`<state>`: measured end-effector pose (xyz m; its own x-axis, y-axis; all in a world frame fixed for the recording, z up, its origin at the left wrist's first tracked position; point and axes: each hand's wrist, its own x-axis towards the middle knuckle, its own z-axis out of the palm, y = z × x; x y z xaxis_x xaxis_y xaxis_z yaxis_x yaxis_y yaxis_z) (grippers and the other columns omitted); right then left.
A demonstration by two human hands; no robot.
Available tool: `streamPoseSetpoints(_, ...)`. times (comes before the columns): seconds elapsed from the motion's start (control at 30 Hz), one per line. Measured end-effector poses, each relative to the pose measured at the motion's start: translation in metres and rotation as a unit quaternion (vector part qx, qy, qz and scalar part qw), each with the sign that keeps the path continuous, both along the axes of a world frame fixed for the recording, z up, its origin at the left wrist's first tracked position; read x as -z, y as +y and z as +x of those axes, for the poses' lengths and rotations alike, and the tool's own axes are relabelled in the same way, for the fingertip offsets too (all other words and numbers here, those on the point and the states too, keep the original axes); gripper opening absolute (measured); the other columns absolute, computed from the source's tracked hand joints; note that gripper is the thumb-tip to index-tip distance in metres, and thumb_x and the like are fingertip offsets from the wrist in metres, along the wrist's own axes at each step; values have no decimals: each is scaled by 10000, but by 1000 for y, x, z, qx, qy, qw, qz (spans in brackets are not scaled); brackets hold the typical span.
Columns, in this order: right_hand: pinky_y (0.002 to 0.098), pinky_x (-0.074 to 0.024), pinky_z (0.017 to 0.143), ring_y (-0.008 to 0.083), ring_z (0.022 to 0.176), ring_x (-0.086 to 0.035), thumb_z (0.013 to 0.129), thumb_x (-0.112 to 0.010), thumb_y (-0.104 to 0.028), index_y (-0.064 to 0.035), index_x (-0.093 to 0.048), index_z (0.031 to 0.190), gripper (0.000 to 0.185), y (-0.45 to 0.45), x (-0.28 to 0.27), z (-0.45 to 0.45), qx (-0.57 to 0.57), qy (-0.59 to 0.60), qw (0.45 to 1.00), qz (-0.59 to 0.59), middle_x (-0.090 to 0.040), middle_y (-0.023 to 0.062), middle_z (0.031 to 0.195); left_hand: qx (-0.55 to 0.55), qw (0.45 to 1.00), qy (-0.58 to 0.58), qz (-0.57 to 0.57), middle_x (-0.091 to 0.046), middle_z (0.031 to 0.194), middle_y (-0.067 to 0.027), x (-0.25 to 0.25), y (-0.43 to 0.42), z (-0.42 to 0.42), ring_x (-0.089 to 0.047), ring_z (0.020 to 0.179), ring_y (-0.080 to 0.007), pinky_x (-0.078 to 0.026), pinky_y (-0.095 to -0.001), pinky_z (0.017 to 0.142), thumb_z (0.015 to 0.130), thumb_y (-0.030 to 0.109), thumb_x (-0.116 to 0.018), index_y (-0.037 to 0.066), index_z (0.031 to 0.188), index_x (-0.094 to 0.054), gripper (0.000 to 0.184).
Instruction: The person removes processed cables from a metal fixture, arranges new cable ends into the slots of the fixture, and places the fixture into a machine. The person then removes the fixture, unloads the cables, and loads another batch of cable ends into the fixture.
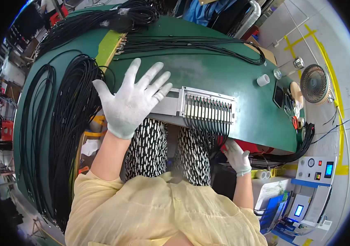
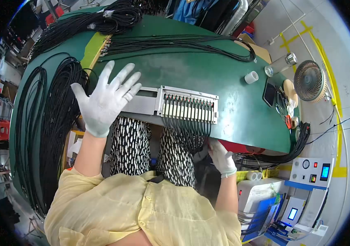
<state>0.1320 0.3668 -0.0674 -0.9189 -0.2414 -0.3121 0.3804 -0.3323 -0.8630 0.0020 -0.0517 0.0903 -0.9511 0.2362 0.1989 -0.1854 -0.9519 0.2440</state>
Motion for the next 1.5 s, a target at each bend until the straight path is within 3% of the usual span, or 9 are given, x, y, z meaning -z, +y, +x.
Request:
streamPoseSetpoints(0.13, 348, -245, 1150, 228, 1386, -340, 818, -688, -494, 19, -287, 1489, 935, -39, -20, -20, 7, 16, 1000, 18, -360, 115, 1514, 12, 999, -29, 14, -41, 1560, -325, 9, 8, -1, -68, 1436, -506, -77, -621, 1170, 807, 870, -180, 123, 1555, -81, 1061)
streamPoseSetpoints(0.27, 397, -334, 1109, 268, 1297, -481, 675, -811, -562, 13, -379, 1451, 1058, -50, -13, -43, -144, -11, 989, 28, -485, 133, 1431, 25, 999, -1, -25, -143, 1571, -282, 27, 19, -7, -121, 1451, -463, -98, -565, 1184, 820, 833, -346, 109, 1555, -141, 1051)
streamPoseSetpoints(0.3, 396, -349, 1099, 256, 1286, -489, 675, -821, -529, 17, -405, 1433, 1023, -60, -11, -49, -152, 13, 988, 28, -503, 124, 1414, -40, 970, 74, -230, -179, 1571, -256, 40, 24, -14, -142, 1456, -437, -100, -538, 1189, 818, 819, -393, 122, 1553, -172, 1036)
streamPoseSetpoints(0.37, 388, -374, 1082, 218, 1257, -502, 669, -865, -394, 19, -444, 1409, 946, -80, -5, -62, -163, 46, 985, -14, -549, 94, 1371, -91, 816, 202, -533, -250, 1568, -205, 62, 26, -23, -189, 1462, -385, -117, -478, 1198, 764, 757, -589, 152, 1545, -243, 1047)
streamPoseSetpoints(0.47, 374, -374, 1081, 200, 1232, -515, 698, -869, -226, 3, -518, 1358, 781, -95, 11, -70, -156, 63, 986, 12, -577, 77, 1338, -214, 322, 379, -841, -256, 1550, -249, 66, 43, -31, -179, 1453, -432, -138, -509, 1193, 591, 608, -802, 165, 1528, -296, 1153)
streamPoseSetpoints(0.63, 357, -474, 984, 179, 1118, -590, 804, -801, -173, -10, -530, 1336, 619, -109, -24, -56, -155, 47, 986, -30, -605, 82, 1279, -149, 276, 363, -878, -302, 1525, -253, 76, 55, -38, -226, 1429, -437, -160, -527, 1183, 555, 612, -804, 150, 1505, -339, 1154)
streamPoseSetpoints(0.93, 318, -521, 631, 138, 514, -540, 939, -597, -190, 87, -551, 1199, 383, -120, -117, -60, -35, -30, 993, -106, -557, 33, 597, -124, 257, 383, -878, -384, 1477, -235, 72, 54, -39, -316, 1393, -413, -182, -566, 1162, 542, 545, -801, 98, 1472, -377, 1116)
streamPoseSetpoints(1.3, 257, -416, 533, 64, 493, -376, 949, -608, -296, -50, -613, 1015, 255, -129, -53, -23, -72, -81, 989, -100, -401, -61, 580, -135, 243, 381, -882, -408, 1465, -208, 74, 58, -38, -338, 1387, -381, -200, -574, 1154, 568, 576, -793, 83, 1467, -377, 1107)
streamPoseSetpoints(1.5, 231, -398, 548, 74, 600, -489, 917, -678, -265, -31, -669, 1095, 294, -133, -46, 22, -199, -88, 975, -35, -593, -15, 744, -120, 244, 365, -890, -394, 1475, -203, 71, 59, -37, -340, 1386, -372, -182, -546, 1171, 563, 435, -807, 82, 1470, -371, 1067)
